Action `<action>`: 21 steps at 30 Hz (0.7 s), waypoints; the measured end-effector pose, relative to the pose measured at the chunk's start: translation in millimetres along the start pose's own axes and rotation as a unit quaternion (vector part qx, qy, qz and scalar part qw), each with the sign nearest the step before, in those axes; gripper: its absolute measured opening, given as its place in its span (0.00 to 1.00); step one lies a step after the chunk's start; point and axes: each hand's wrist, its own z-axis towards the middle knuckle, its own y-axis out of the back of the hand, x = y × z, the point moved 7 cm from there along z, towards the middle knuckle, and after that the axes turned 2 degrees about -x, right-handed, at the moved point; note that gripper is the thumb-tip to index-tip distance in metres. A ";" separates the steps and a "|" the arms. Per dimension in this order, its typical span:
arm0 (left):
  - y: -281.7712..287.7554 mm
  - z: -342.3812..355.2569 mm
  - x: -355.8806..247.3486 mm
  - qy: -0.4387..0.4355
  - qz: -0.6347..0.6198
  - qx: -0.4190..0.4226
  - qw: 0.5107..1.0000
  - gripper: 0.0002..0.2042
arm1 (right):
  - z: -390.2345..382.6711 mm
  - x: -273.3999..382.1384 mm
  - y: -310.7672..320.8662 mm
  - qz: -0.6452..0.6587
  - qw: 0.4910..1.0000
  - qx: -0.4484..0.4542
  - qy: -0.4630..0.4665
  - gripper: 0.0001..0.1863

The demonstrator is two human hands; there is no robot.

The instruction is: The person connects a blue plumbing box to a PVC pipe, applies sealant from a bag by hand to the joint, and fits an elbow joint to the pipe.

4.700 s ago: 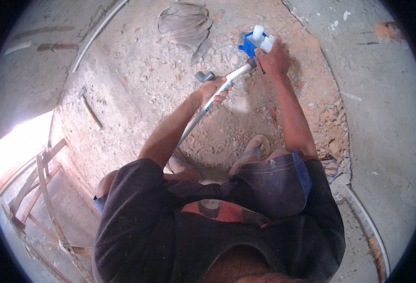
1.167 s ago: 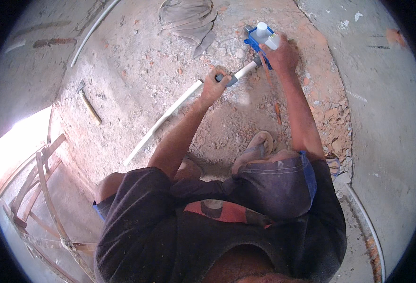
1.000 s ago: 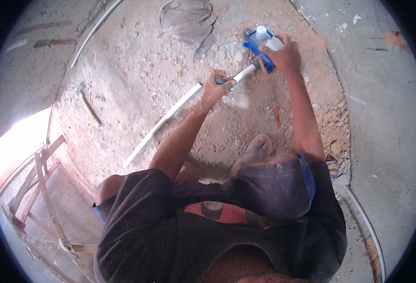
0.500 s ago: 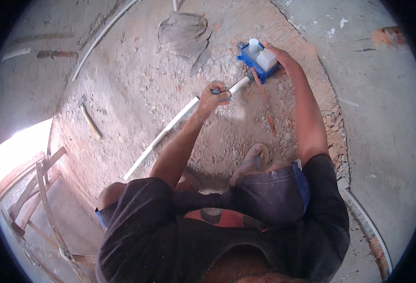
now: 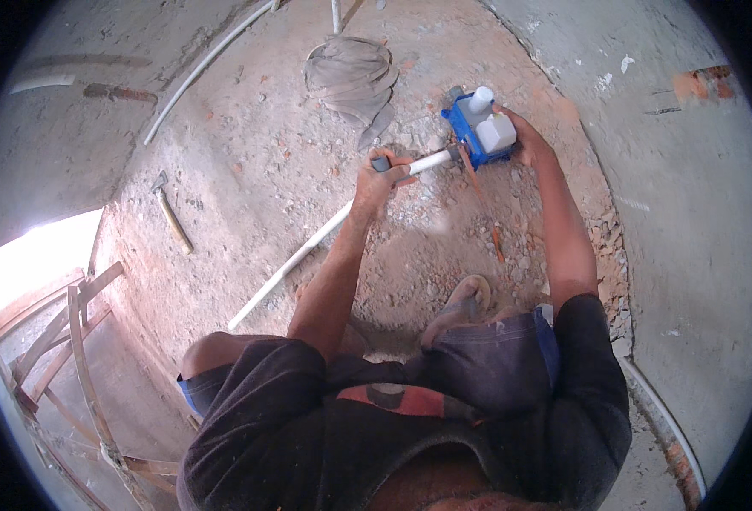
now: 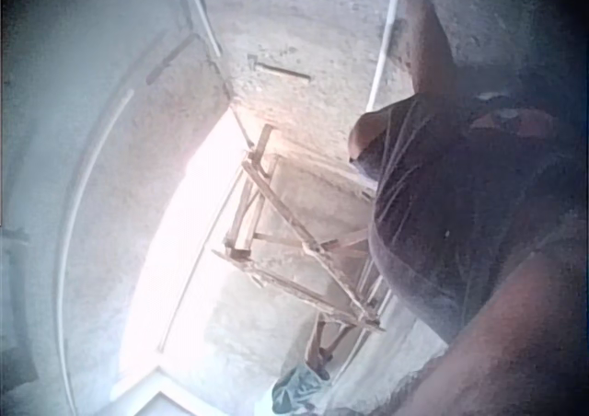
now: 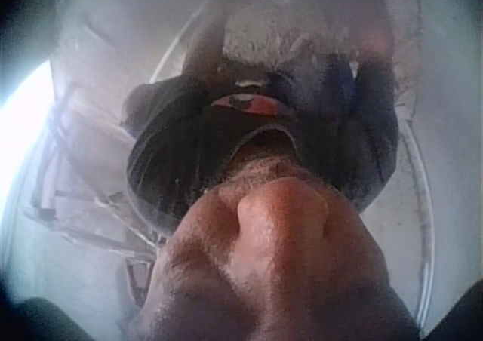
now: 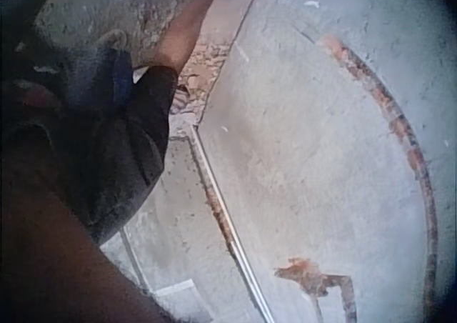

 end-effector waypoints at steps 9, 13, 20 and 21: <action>-45.5 -9.2 -128.4 -0.153 0.017 -0.072 0.985 0.07 | -99.2 27.7 -35.1 0.155 0.977 -0.027 0.141 0.25; -72.4 -15.0 -171.5 -0.184 0.065 -0.015 0.981 0.09 | -140.5 34.8 -39.5 0.221 0.946 -0.036 0.234 0.29; -118.3 -50.0 -246.8 -0.291 0.183 -0.054 0.938 0.10 | -237.9 56.1 -70.4 0.240 0.907 -0.046 0.343 0.31; -123.8 -59.0 -261.2 -0.311 0.217 -0.075 0.922 0.10 | -252.7 60.4 -79.6 0.250 0.900 -0.050 0.353 0.31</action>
